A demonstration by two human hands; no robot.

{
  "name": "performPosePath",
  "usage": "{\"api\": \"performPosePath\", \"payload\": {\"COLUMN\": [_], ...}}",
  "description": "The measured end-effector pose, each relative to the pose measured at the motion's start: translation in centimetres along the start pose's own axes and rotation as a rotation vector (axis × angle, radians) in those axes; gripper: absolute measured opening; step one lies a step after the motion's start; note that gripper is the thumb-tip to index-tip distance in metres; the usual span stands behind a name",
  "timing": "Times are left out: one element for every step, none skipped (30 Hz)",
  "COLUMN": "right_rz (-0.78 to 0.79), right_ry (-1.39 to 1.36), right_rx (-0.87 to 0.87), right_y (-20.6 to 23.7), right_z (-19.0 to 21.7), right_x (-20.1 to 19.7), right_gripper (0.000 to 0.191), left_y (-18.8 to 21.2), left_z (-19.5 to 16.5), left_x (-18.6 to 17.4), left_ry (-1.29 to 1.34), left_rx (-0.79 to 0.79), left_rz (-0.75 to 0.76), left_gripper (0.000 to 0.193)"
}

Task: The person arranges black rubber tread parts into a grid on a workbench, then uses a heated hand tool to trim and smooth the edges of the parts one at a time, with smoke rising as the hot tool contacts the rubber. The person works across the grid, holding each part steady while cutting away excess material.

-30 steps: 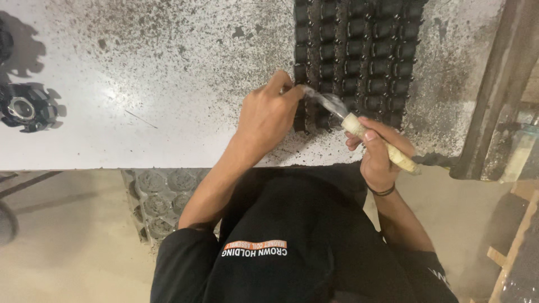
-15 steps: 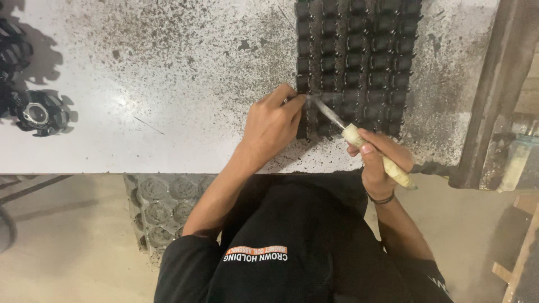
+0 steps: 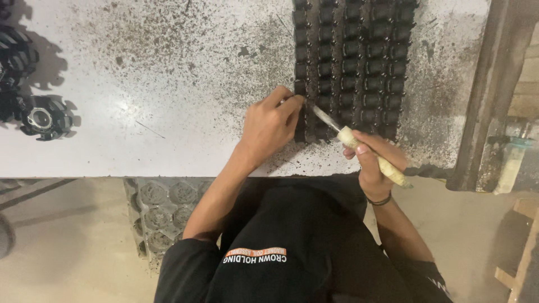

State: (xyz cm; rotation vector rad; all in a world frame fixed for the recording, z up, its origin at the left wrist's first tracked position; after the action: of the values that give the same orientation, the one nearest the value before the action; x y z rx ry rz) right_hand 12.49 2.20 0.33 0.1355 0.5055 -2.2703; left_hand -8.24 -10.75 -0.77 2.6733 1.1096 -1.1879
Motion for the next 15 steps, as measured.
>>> {"api": "performPosePath", "payload": {"right_rz": [0.026, 0.045, 0.065, 0.085, 0.036, -0.016, -0.069, -0.098, -0.133, -0.168, -0.147, -0.121, -0.097, -0.107, -0.112], "right_ry": [0.055, 0.037, 0.018, 0.000, -0.056, -0.113, -0.168, -0.199, -0.229, -0.260, -0.257, -0.255, -0.251, -0.246, -0.243], "right_rx": [-0.009, 0.005, 0.019, 0.033, 0.009, -0.023, -0.061, -0.035, -0.005, 0.028, 0.045, 0.056, 0.060, 0.077, 0.097], "right_y": [0.0, -0.1, -0.1, -0.3, -0.5, -0.8, -1.1, -1.3, -1.4, -1.4, -1.4, -1.4, -1.3, -1.3, -1.3], "right_z": [0.1, 0.0, 0.0, -0.1, -0.1, -0.2, -0.3, -0.6, -0.9, -1.2, -1.4, -1.6, -1.8, -1.9, -2.0], "right_x": [0.0, -0.2, -0.3, -0.6, -1.0, -1.4, -1.8, -2.0, -2.2, -2.1, -1.8, -1.2, -0.6, -0.3, 0.1], "right_gripper": [0.024, 0.024, 0.024, 0.024, 0.025, 0.026, 0.027, 0.027, 0.027, 0.027, 0.027, 0.027, 0.026, 0.027, 0.027], "left_y": [0.0, -0.2, -0.4, -0.5, -0.6, -0.7, -1.0, -1.0, -0.9, -0.9, -1.0, -1.2, -1.4, -2.0, -2.6], "left_z": [0.1, 0.2, 0.1, -0.1, -0.4, -0.9, -1.5, -2.2, -2.9, -3.7, -4.6, -5.1, -5.5, -5.5, -5.3], "left_x": [0.2, 0.5, 0.6, 0.5, 0.2, -0.5, -1.3, -2.6, -4.2, -5.6, -7.0, -8.1, -8.8, -8.5, -7.7], "left_ry": [-0.004, -0.016, -0.028, -0.039, -0.057, -0.078, -0.098, -0.074, -0.049, -0.024, 0.001, 0.025, 0.050, -0.020, -0.091], "left_rx": [0.003, 0.019, 0.032, 0.046, 0.047, 0.055, 0.068, 0.073, 0.080, 0.085, 0.119, 0.152, 0.194, 0.206, 0.211], "left_rz": [-0.006, -0.003, -0.001, 0.002, 0.025, 0.043, 0.057, 0.044, 0.037, 0.035, -0.050, -0.141, -0.236, -0.226, -0.217], "left_gripper": [0.012, 0.012, 0.012, 0.012, 0.010, 0.009, 0.009, 0.008, 0.009, 0.010, 0.013, 0.017, 0.021, 0.026, 0.032]}}
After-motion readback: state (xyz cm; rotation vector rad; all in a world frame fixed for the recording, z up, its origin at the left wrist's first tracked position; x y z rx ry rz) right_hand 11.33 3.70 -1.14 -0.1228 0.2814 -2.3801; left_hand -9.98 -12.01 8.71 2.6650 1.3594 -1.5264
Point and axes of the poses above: each hand's wrist, its own y-axis away from the middle knuckle, its own x-axis out of the palm, z = x × y, the point moved 3 cm from there along -y, towards the middle knuckle, and after that the axes turned 6 degrees about -x, right-handed, at the moved point
